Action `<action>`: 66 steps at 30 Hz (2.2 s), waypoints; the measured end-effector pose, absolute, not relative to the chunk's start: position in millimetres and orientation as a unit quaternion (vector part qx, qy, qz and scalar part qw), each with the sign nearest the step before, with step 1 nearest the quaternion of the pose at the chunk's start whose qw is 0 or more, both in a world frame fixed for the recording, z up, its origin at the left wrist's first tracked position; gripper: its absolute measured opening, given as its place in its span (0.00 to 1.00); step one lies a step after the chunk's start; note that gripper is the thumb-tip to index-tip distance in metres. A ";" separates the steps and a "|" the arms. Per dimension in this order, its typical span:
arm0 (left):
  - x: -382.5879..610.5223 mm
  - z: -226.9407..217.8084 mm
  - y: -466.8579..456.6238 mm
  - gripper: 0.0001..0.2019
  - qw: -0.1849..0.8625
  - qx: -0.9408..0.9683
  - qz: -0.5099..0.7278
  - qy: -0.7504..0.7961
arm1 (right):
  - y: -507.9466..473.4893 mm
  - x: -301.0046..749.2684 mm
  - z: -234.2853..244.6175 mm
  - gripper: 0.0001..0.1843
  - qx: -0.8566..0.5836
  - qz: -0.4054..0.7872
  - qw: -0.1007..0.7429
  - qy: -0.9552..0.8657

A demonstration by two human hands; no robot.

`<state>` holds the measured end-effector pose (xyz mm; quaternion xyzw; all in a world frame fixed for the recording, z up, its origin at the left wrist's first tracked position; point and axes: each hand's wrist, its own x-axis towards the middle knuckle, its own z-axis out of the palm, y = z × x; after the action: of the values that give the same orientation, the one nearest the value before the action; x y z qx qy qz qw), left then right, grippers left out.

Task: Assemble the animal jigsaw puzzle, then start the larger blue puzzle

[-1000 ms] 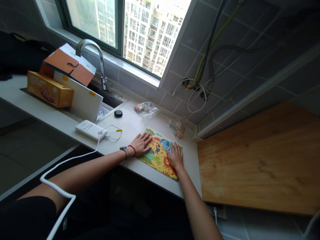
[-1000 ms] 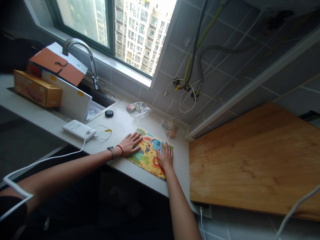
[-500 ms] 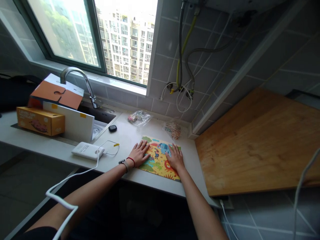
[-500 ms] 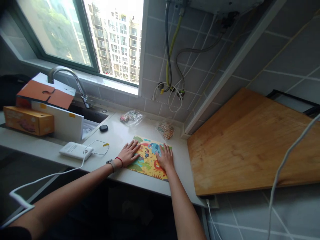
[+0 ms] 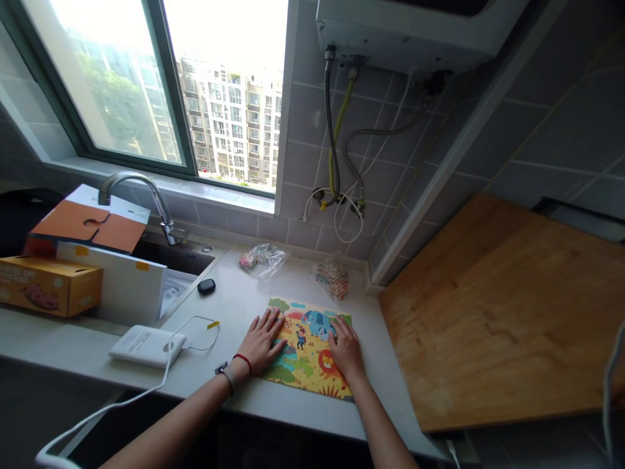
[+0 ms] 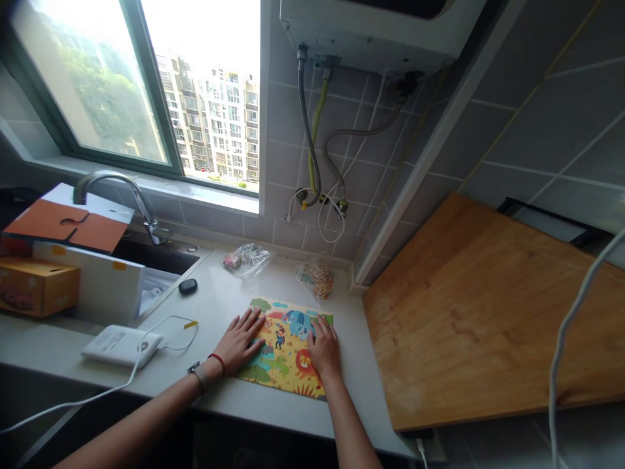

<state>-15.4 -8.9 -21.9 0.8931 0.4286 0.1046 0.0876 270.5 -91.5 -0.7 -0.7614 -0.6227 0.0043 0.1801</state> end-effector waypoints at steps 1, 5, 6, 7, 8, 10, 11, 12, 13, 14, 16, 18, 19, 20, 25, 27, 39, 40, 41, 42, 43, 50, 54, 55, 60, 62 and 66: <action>-15.7 -23.9 -8.1 0.34 0.088 0.893 0.107 0.429 | -90.8 272.6 -5.0 0.24 -0.756 -0.003 0.191 -0.627; -16.5 -34.7 -5.0 0.34 0.085 0.891 0.123 0.429 | -87.3 280.8 -20.8 0.23 -0.733 -0.035 0.235 -0.637; -16.5 -37.2 -4.7 0.34 0.080 0.891 0.133 0.427 | -86.6 282.3 -23.4 0.22 -0.730 -0.043 0.243 -0.637; -16.5 -39.3 -4.5 0.33 0.076 0.890 0.144 0.426 | -86.2 283.5 -25.5 0.22 -0.727 -0.050 0.249 -0.638; -16.4 -40.7 -4.5 0.33 0.072 0.890 0.153 0.424 | -86.0 284.4 -27.0 0.22 -0.725 -0.054 0.252 -0.639; -16.1 -41.1 -5.0 0.33 0.073 0.888 0.162 0.424 | -85.9 285.4 -28.7 0.22 -0.723 -0.057 0.252 -0.641; -15.9 -40.1 -5.4 0.32 0.078 0.887 0.161 0.425 | -86.0 285.7 -29.3 0.22 -0.722 -0.058 0.252 -0.642; -15.6 -38.5 -5.8 0.32 0.084 0.886 0.159 0.427 | -86.1 286.0 -29.7 0.22 -0.722 -0.059 0.251 -0.642; -15.4 -36.5 -6.3 0.31 0.091 0.885 0.156 0.429 | -86.1 286.2 -29.9 0.22 -0.722 -0.060 0.251 -0.641; -15.2 -34.1 -6.9 0.31 0.098 0.884 0.155 0.430 | -86.1 286.4 -30.0 0.23 -0.723 -0.062 0.249 -0.641; -15.0 -28.9 -8.2 0.30 0.109 0.881 0.157 0.433 | -85.8 286.7 -29.4 0.22 -0.724 -0.061 0.242 -0.643; -15.1 -24.0 -9.9 0.28 0.115 0.877 0.164 0.436 | -85.5 286.5 -27.5 0.22 -0.727 -0.058 0.230 -0.645; -15.3 -21.8 -10.9 0.27 0.117 0.875 0.170 0.437 | -85.5 286.1 -26.2 0.22 -0.728 -0.056 0.224 -0.645; -15.5 -19.7 -11.9 0.26 0.118 0.874 0.177 0.437 | -85.6 285.5 -24.8 0.22 -0.730 -0.055 0.219 -0.645; -16.6 -12.1 -16.4 0.20 0.122 0.868 0.193 0.440 | -86.3 280.7 -17.7 0.22 -0.737 -0.047 0.215 -0.639; -17.0 -10.7 -17.2 0.19 0.120 0.867 0.198 0.440 | -86.5 278.8 -15.5 0.22 -0.741 -0.042 0.215 -0.635; -10.3 -3.2 -19.0 0.19 0.015 0.941 0.158 0.300 | -85.9 273.3 -5.6 0.23 -0.750 -0.037 0.198 -0.630; -7.9 -0.1 -19.0 0.19 0.005 0.956 0.145 0.253 | -85.8 272.8 -4.8 0.23 -0.751 -0.037 0.197 -0.630; -5.5 2.9 -19.1 0.19 -0.009 0.970 0.131 0.203 | -85.7 272.2 -4.2 0.23 -0.751 -0.036 0.195 -0.629; -3.3 5.7 -19.5 0.19 -0.046 0.982 0.116 0.144 | -85.6 271.7 -3.7 0.23 -0.752 -0.035 0.194 -0.629; -1.5 7.9 -20.3 0.19 -0.076 0.986 0.106 0.105 | -85.5 271.2 -3.4 0.23 -0.754 -0.034 0.192 -0.627; 3.3 8.0 -37.6 0.20 -0.093 0.989 0.062 0.095 | -86.1 267.5 -1.4 0.24 -0.764 -0.022 0.183 -0.618; 9.1 2.4 -47.7 0.23 -0.082 0.987 0.040 0.132 | -87.6 264.4 2.7 0.24 -0.770 -0.017 0.176 -0.613; 11.8 0.1 -50.1 0.24 -0.078 0.986 0.036 0.144 | -88.0 263.6 3.9 0.24 -0.772 -0.015 0.173 -0.612; 29.9 -15.7 -64.0 0.33 -0.072 0.974 0.018 0.215 | -90.9 260.5 9.3 0.25 -0.777 -0.011 0.155 -0.609; 35.8 -21.4 -68.9 0.37 -0.077 0.968 0.012 0.239 | -92.2 259.6 11.3 0.25 -0.779 -0.012 0.147 -0.609; 39.9 -26.9 -73.9 0.39 -0.092 0.960 -0.002 0.266 | -94.3 257.3 15.6 0.25 -0.781 -0.010 0.130 -0.611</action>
<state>39.9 -73.9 -26.9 0.9597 0.2655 -0.0020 -0.0922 257.3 -94.3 15.6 -0.7810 -0.6108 -0.0102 0.1299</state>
